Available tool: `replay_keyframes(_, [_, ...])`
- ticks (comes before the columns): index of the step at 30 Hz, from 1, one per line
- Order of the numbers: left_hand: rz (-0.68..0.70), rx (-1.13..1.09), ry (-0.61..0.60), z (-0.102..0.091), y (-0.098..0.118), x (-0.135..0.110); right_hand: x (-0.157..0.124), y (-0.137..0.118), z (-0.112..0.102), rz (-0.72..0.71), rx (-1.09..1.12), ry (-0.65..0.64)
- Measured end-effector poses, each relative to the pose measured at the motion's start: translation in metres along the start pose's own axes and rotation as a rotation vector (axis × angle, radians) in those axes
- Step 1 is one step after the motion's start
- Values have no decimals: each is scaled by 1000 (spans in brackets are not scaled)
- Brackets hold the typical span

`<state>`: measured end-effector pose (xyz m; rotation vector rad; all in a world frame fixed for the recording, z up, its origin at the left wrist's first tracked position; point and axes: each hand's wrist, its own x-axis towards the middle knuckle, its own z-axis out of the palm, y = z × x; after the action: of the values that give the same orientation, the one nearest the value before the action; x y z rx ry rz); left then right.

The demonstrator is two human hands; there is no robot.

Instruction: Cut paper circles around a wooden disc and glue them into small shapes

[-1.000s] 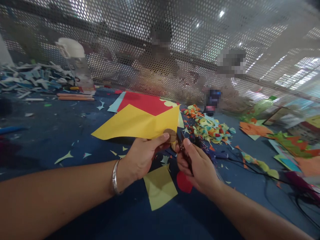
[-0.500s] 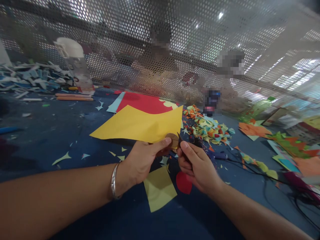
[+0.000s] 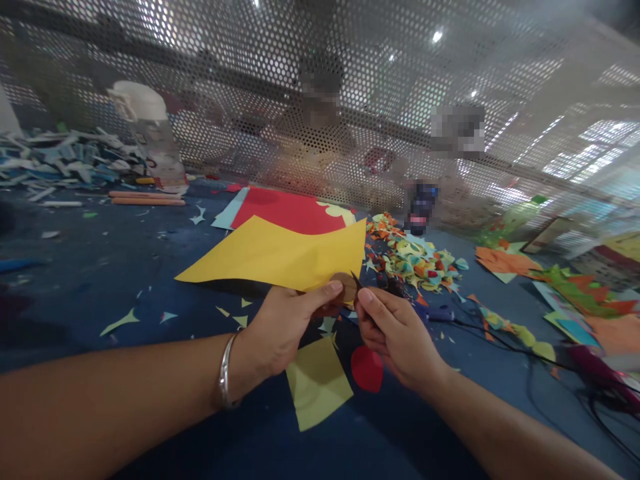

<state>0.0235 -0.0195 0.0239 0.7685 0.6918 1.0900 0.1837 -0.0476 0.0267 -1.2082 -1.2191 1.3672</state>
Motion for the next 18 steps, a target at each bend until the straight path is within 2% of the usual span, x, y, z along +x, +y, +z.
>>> replay_keyframes(10, [114, 185, 53, -1, 3, 5, 2, 0, -9, 20, -51, -69])
replay_keyframes(18, [37, 201, 1, 0, 7, 3, 1, -1, -9, 32, -88, -65])
